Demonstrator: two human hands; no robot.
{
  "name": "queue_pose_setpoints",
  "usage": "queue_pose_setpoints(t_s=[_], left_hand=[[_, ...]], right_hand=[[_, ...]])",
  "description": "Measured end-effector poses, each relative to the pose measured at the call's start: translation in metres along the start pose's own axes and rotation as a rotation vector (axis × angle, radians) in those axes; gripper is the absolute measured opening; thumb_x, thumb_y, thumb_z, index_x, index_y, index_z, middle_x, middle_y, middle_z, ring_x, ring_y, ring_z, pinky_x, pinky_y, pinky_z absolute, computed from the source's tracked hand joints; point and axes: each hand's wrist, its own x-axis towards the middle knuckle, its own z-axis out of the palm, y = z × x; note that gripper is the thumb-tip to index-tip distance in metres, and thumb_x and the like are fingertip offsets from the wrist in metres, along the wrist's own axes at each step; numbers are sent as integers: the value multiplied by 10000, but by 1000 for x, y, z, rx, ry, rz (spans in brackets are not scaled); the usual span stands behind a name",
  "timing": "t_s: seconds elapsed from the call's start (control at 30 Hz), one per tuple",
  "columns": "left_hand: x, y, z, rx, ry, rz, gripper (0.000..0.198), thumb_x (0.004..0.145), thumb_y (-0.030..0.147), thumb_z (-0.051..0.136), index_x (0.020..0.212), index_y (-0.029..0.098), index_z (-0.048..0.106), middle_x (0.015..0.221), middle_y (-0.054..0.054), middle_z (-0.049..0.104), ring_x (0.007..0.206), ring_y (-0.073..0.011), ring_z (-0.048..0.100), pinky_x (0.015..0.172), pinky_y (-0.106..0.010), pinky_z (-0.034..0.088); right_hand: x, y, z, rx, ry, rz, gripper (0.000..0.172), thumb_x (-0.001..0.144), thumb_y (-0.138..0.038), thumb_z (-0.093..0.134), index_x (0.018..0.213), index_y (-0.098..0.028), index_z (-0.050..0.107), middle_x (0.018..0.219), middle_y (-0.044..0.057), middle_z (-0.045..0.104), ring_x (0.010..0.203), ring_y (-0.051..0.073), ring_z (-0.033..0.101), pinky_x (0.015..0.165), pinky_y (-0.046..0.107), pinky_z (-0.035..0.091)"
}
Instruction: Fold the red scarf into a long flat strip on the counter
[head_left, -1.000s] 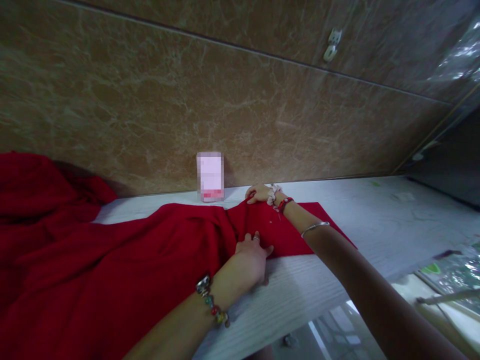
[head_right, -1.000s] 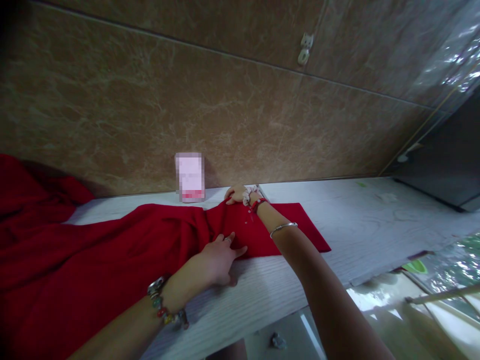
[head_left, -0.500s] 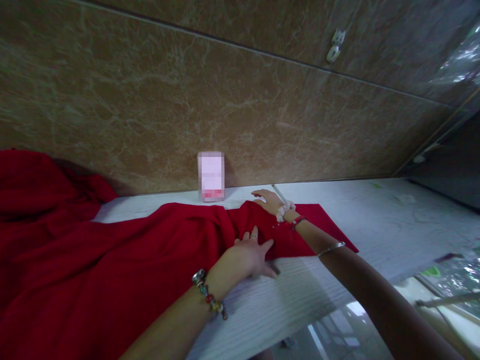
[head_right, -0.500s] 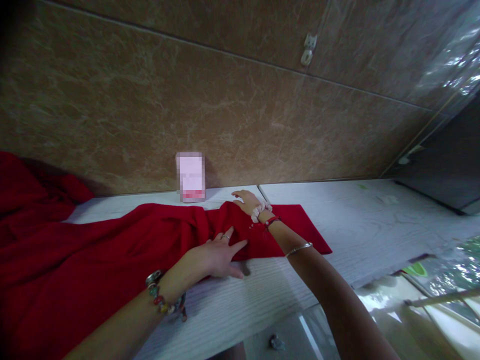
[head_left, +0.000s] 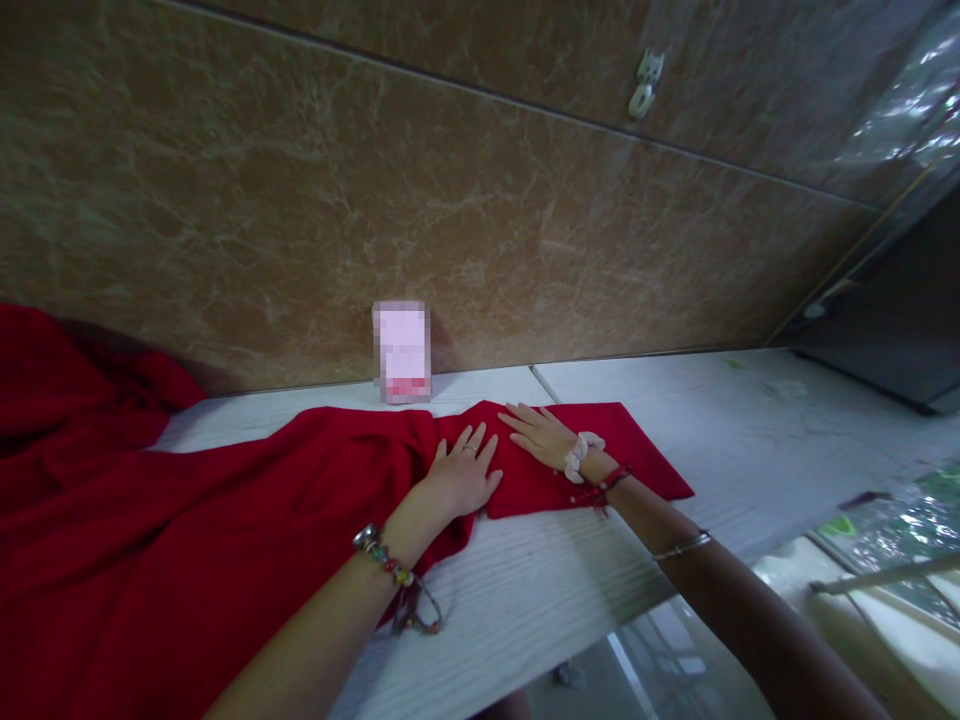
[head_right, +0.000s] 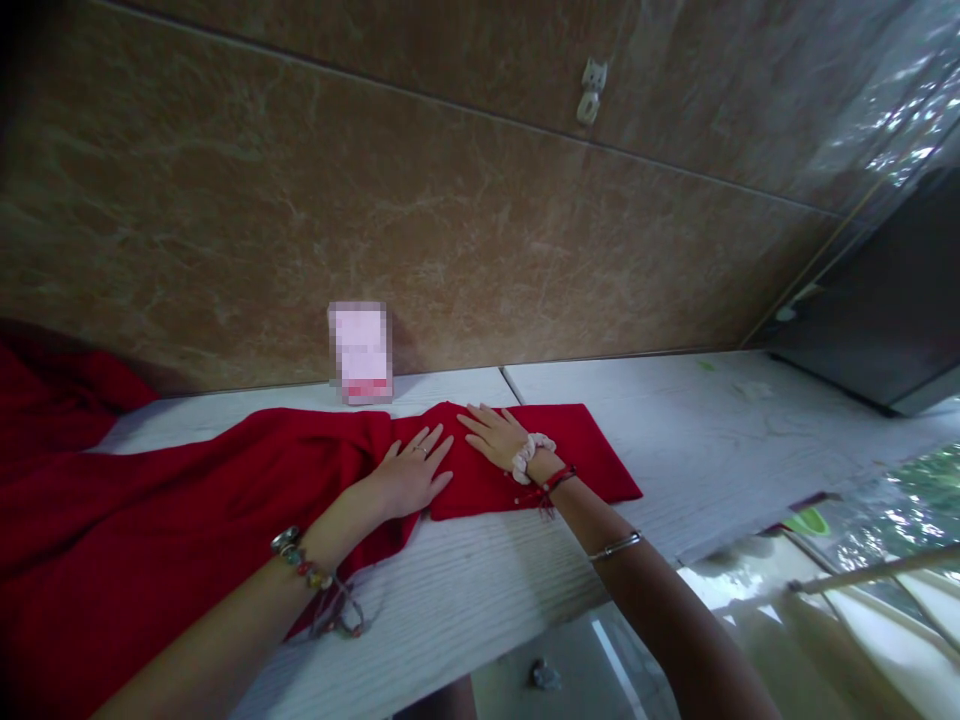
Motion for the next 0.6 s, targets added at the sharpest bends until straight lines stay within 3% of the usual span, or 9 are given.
queue_pose_setpoints(t_s=[0.17, 0.43, 0.5, 0.6], left_hand=[[-4, 1, -9, -31, -97, -75, 629, 844, 485, 243, 1377, 170, 136, 1447, -122, 19, 1315, -272, 74, 1009, -488, 186], [-8, 4, -9, -65, -143, -116, 654, 828, 521, 244, 1383, 213, 87, 1446, -93, -35, 1314, -291, 16, 996, -543, 166], [-8, 4, -8, -70, -137, -125, 658, 824, 525, 249, 1383, 217, 87, 1446, -87, -40, 1312, -303, 13, 991, -557, 163], [-7, 5, -7, -74, -130, -142, 657, 819, 528, 248, 1382, 232, 84, 1447, -71, -46, 1310, -315, 9, 984, -574, 164]], right_hand=[[-4, 15, 7, -22, 48, 55, 470, 895, -367, 233, 1341, -235, 297, 1407, 48, 278, 1290, 204, 217, 1028, 438, 236], [-43, 96, 7, -57, 16, 448, 467, 886, -359, 214, 1326, -254, 330, 1384, 60, 322, 1270, 238, 260, 1010, 489, 253], [-47, 96, 2, -70, 36, 501, 471, 885, -369, 215, 1323, -250, 338, 1380, 77, 328, 1266, 258, 268, 998, 511, 258], [-47, 68, -2, -66, 102, 406, 480, 885, -383, 232, 1337, -240, 309, 1412, 67, 263, 1294, 253, 191, 1012, 511, 226]])
